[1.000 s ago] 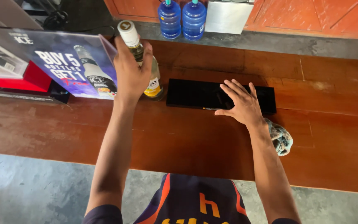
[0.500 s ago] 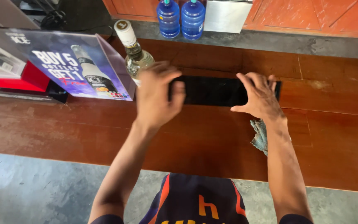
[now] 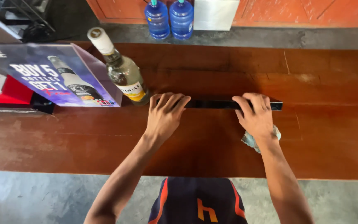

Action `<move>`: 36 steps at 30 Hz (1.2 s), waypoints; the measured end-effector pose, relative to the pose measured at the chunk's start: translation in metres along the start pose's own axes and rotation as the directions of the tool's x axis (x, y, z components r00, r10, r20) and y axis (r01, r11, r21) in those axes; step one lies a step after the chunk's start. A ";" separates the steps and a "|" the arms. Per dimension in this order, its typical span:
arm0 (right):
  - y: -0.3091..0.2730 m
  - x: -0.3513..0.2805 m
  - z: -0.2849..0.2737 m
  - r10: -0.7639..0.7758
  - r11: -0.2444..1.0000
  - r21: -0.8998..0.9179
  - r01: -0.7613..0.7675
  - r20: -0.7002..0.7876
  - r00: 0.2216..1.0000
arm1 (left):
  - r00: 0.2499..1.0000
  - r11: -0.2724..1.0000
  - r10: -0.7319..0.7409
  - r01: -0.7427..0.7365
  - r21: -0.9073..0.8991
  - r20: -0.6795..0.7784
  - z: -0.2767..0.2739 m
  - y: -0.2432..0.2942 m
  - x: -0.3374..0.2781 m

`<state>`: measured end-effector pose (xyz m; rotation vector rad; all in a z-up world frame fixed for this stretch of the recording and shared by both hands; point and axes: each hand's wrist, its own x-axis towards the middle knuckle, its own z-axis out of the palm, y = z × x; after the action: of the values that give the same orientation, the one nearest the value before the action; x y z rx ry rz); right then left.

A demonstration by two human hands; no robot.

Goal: Cleaning a wooden bar counter and wiping down liquor bottles using a cloth.

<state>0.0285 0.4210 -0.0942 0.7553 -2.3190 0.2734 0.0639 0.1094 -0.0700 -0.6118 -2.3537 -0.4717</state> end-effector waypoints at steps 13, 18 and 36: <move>0.016 0.006 0.005 -0.058 0.987 0.161 0.019 0.243 0.968 | 0.989 0.996 -0.079 0.071 0.062 0.127 0.015 -0.002 -0.017; 0.031 0.014 -0.005 0.096 0.983 0.107 -0.153 0.412 0.906 | 0.966 0.984 -0.157 0.136 -0.112 -0.205 -0.033 -0.025 0.003; 0.044 0.021 0.021 0.155 0.956 0.155 -0.248 0.452 0.878 | 0.891 0.816 -0.328 0.099 -0.570 -0.315 -0.071 -0.125 0.085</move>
<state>-0.0208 0.4392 -0.0959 0.7305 -2.8385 0.4911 -0.0250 -0.0018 0.0166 -0.4284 -1.8861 -1.2776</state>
